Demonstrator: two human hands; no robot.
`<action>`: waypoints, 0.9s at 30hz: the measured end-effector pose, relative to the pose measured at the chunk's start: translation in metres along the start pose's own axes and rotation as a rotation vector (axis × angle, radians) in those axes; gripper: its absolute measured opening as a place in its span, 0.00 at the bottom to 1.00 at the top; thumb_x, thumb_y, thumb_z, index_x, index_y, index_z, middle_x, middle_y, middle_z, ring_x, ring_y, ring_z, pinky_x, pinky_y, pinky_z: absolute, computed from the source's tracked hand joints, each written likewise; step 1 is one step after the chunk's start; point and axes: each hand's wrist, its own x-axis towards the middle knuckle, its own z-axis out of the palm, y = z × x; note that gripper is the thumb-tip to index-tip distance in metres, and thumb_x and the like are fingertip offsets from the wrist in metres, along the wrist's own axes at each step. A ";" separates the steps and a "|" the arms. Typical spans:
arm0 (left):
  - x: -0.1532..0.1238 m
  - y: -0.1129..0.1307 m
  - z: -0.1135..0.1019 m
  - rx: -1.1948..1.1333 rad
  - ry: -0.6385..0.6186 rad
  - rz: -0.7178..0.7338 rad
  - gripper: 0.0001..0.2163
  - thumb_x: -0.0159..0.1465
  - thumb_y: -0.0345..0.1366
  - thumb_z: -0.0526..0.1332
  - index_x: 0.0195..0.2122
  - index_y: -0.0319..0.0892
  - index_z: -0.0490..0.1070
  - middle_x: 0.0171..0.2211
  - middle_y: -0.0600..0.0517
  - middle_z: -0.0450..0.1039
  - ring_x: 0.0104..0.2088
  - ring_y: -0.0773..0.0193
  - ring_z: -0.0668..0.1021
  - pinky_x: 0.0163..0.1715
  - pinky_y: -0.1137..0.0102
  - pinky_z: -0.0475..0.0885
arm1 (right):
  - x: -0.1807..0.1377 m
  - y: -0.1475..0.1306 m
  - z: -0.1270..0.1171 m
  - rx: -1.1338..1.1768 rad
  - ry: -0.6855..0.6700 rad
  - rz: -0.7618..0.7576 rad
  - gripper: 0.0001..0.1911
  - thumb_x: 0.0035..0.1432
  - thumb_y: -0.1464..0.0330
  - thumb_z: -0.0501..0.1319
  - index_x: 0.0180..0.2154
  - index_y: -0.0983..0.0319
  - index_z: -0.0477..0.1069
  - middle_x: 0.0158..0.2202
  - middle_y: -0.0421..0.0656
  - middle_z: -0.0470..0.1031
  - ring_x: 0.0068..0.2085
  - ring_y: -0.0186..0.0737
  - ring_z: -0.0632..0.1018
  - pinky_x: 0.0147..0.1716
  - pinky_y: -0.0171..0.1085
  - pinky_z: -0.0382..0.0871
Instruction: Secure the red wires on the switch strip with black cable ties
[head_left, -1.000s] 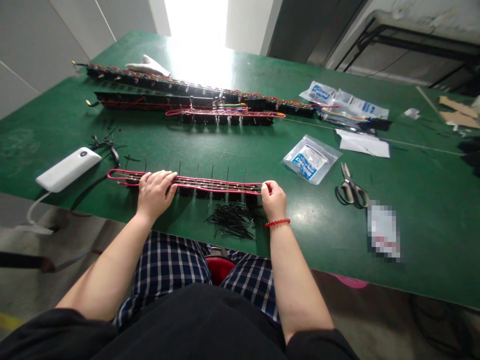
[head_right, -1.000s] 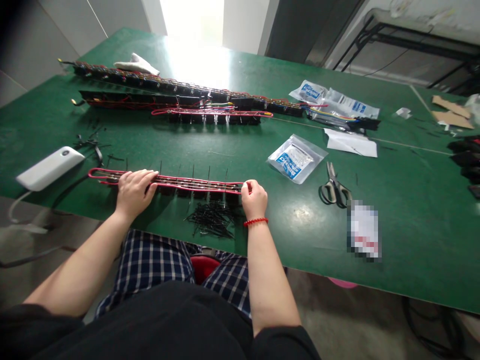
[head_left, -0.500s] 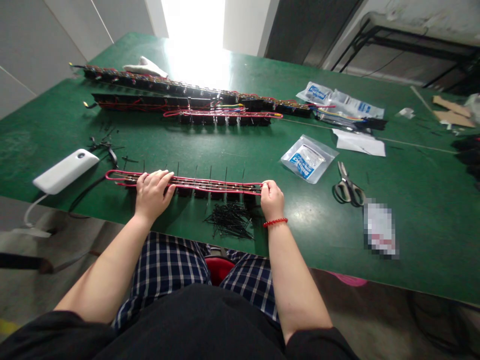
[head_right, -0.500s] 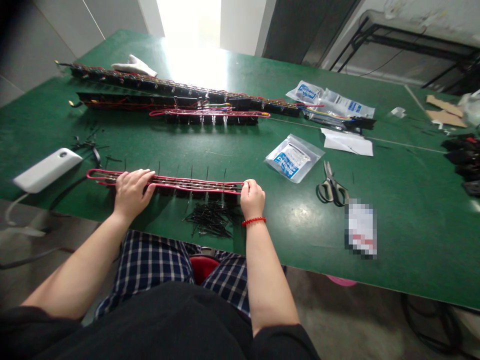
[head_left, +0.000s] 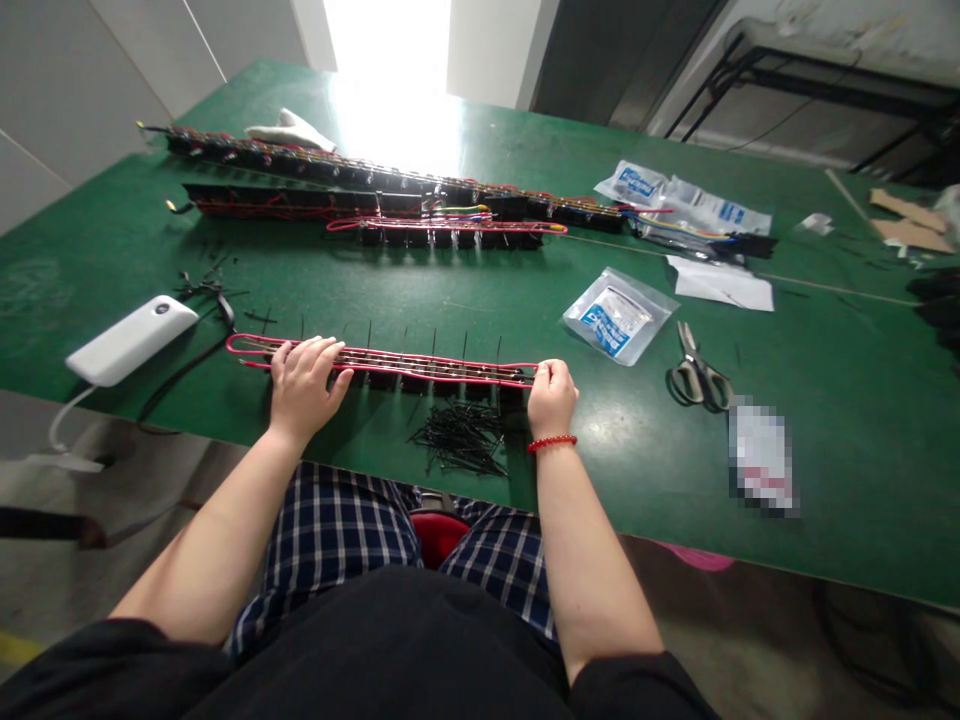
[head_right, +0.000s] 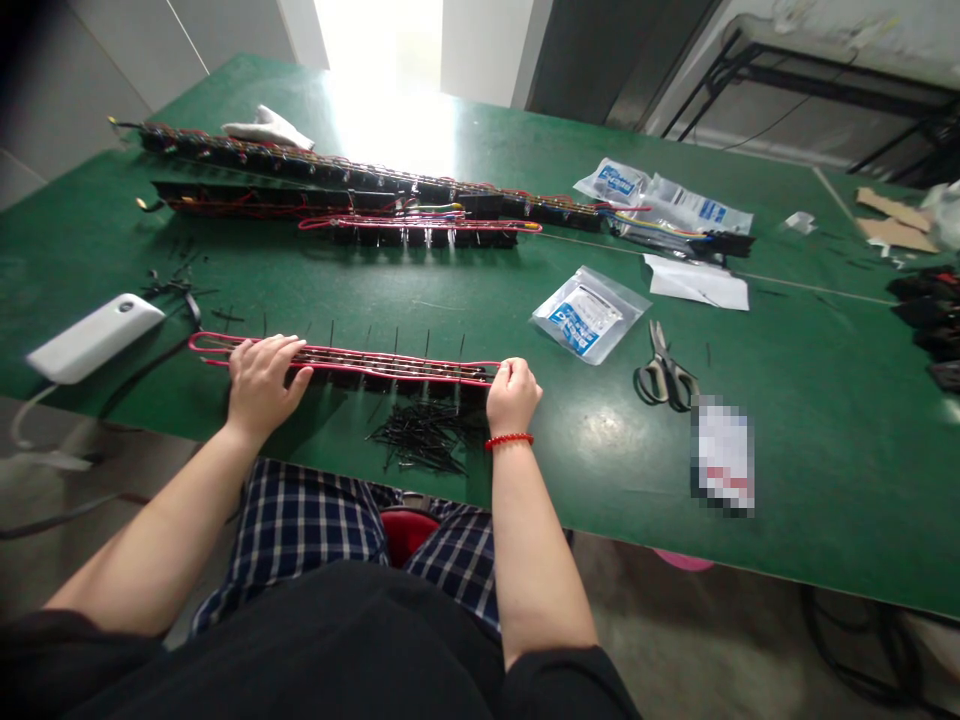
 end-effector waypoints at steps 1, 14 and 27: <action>0.000 0.000 0.000 0.003 0.009 0.002 0.19 0.70 0.46 0.56 0.59 0.46 0.70 0.58 0.43 0.74 0.62 0.48 0.71 0.67 0.49 0.53 | 0.000 0.001 0.000 0.004 0.017 0.009 0.12 0.64 0.62 0.48 0.33 0.58 0.65 0.36 0.46 0.77 0.40 0.45 0.75 0.46 0.43 0.64; -0.004 0.009 -0.005 0.039 -0.021 0.084 0.15 0.68 0.42 0.58 0.54 0.46 0.72 0.55 0.42 0.74 0.56 0.45 0.73 0.61 0.50 0.60 | 0.007 0.014 -0.009 0.055 0.145 0.169 0.12 0.64 0.62 0.48 0.32 0.57 0.65 0.33 0.43 0.75 0.37 0.43 0.73 0.41 0.39 0.63; -0.012 0.103 0.013 -0.146 -0.260 0.124 0.17 0.70 0.47 0.58 0.54 0.44 0.72 0.54 0.41 0.72 0.55 0.49 0.74 0.55 0.55 0.68 | 0.005 0.007 -0.006 -0.038 0.052 0.084 0.13 0.65 0.61 0.50 0.36 0.58 0.70 0.34 0.44 0.77 0.37 0.44 0.75 0.45 0.41 0.62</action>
